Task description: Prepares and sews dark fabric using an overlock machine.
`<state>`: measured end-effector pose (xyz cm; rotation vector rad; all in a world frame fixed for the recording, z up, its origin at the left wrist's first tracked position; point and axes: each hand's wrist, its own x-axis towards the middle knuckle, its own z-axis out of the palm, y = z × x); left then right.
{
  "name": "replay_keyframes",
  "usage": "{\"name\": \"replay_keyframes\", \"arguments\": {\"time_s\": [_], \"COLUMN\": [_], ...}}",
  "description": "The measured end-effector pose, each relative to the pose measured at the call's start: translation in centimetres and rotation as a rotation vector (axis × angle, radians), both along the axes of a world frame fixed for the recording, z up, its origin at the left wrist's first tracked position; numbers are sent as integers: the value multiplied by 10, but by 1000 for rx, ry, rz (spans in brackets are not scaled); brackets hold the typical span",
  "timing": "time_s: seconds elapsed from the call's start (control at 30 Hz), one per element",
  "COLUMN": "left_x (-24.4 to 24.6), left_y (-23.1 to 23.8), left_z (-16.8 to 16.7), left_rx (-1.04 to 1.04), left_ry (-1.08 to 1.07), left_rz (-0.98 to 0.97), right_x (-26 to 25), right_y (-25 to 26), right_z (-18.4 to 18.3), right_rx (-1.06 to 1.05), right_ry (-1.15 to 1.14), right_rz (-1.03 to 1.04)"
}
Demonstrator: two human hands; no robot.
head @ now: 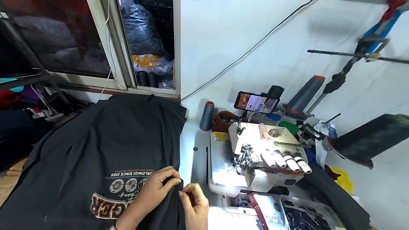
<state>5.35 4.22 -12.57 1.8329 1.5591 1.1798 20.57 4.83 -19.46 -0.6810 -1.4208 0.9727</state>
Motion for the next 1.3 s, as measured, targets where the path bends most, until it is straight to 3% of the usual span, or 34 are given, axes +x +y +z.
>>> {"name": "replay_keyframes", "arguments": {"time_s": [0.13, 0.3, 0.53, 0.6, 0.67, 0.73, 0.87, 1.0, 1.13, 1.3], "left_x": [-18, -6, 99, 134, 154, 162, 169, 188, 189, 175], "left_y": [11, 18, 61, 58, 54, 50, 44, 21, 32, 46], "left_z": [-28, -25, 6, 27, 42, 40, -10, -26, -32, -17], "left_rx": [241, 263, 272, 185, 44, 52, 534, 482, 528, 438], "left_ry": [-52, 51, -76, -117, -19, 142, 529, 684, 673, 456], "left_rz": [-18, 26, -81, -89, -84, -61, 104, 207, 229, 110], "right_x": [2, 22, 97, 120, 135, 142, 146, 150, 148, 139], "right_y": [-30, -38, -20, -18, -16, -15, -22, -21, -11, 11], "right_z": [-8, 8, 59, 65, 61, 53, 40, 41, 41, 47], "right_rx": [-88, -317, -434, -420, -420, -468, -532, -511, -530, -529], "right_ry": [-189, -136, 161, 207, 265, 252, 233, 255, 320, 303], "right_rz": [-16, -8, -128, -208, -262, -265, -220, -239, -250, -284]}}
